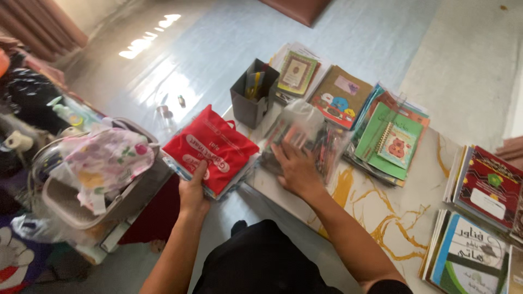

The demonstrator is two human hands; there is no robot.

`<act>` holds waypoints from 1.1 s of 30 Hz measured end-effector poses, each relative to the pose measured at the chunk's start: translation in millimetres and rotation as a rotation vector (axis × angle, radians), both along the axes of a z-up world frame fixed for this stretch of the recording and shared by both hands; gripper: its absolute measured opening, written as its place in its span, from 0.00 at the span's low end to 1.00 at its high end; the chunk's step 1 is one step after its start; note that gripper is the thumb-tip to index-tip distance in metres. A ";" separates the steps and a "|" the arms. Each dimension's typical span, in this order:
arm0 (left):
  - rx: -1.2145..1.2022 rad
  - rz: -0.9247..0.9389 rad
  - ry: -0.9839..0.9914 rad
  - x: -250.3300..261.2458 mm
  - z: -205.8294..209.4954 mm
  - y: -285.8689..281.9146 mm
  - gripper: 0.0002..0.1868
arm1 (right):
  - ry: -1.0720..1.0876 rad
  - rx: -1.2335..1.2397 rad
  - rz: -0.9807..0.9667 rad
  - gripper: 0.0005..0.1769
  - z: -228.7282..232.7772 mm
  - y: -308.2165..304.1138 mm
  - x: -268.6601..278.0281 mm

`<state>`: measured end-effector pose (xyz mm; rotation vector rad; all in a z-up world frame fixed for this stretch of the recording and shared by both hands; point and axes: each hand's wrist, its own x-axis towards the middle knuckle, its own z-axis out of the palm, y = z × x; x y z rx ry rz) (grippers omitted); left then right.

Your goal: The person repeatedly reaches into a glass-front cabinet, removes various items including books, notebooks, and small packaged goods, and places them on a nearby countertop. The person handles items one at a time, stacking them on the counter throughout the clip.

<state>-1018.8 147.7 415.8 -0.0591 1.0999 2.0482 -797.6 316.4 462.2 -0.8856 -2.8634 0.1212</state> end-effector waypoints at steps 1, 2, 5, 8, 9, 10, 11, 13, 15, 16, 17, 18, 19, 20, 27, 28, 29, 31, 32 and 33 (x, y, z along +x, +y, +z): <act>-0.013 -0.008 -0.024 -1.7 -0.8 4.1 0.31 | -0.016 -0.014 -0.006 0.53 1.5 -2.0 9.1; -0.025 -0.016 -0.046 -3.0 -0.9 7.7 0.31 | -0.031 -0.028 -0.011 0.52 3.3 -3.8 16.1; -0.009 -0.003 -0.080 -4.8 -2.1 17.5 0.31 | -0.053 -0.052 -0.030 0.50 9.6 -7.8 28.0; 0.036 0.010 -0.082 -6.2 -11.1 29.5 0.31 | -0.091 -0.039 -0.020 0.48 16.9 -10.1 34.2; 0.049 0.013 -0.081 -4.6 -16.5 33.0 0.30 | -0.085 -0.048 -0.020 0.47 18.4 -12.9 36.9; 0.047 -0.011 -0.077 -1.2 -22.1 39.5 0.31 | -0.076 -0.054 -0.012 0.47 19.8 -14.1 37.6; 0.044 -0.034 -0.074 4.8 -27.1 47.0 0.31 | -0.068 -0.060 -0.005 0.46 20.4 -15.5 38.0; 0.041 -0.071 -0.047 13.1 -30.8 53.0 0.32 | -0.062 -0.052 -0.015 0.44 17.9 -19.7 38.4; 0.041 -0.103 -0.007 18.3 -27.7 58.4 0.33 | -0.023 -0.026 -0.019 0.42 12.6 -22.0 38.7; 0.032 -0.107 -0.020 20.4 -24.9 57.9 0.33 | 0.012 -0.004 -0.018 0.40 9.0 -22.7 39.1; 0.024 -0.110 -0.032 21.3 -21.5 57.1 0.34 | 0.047 0.018 -0.016 0.38 5.8 -23.8 40.5; 0.016 -0.114 -0.043 21.3 -17.6 57.2 0.34 | 0.080 0.007 -0.020 0.39 3.2 -25.1 41.1; 0.038 -0.108 -0.019 23.4 -14.5 54.6 0.35 | 0.113 -0.003 -0.024 0.41 1.0 -26.5 41.3; 0.061 -0.103 0.004 27.2 -12.4 48.8 0.35 | 0.146 -0.013 -0.028 0.42 -0.6 -28.0 42.7; -0.021 0.049 0.239 60.5 -25.6 33.2 0.40 | 0.296 -0.125 0.008 0.45 -12.2 -40.3 85.1; -0.032 0.040 0.196 62.8 -30.1 38.4 0.40 | 0.289 -0.146 0.011 0.45 -15.5 -39.9 90.9; -0.044 0.030 0.153 63.4 -33.9 45.9 0.39 | 0.282 -0.167 0.013 0.44 -18.2 -40.3 97.4; -0.057 0.021 0.101 64.0 -38.7 50.3 0.38 | 0.299 -0.199 0.033 0.45 -22.0 -42.7 108.6; -0.051 0.023 0.093 62.1 -38.8 51.5 0.38 | 0.308 -0.211 0.044 0.45 -21.8 -41.4 114.3; -0.046 0.026 0.086 60.1 -38.7 51.0 0.37 | 0.332 -0.202 0.045 0.44 -20.8 -42.5 122.1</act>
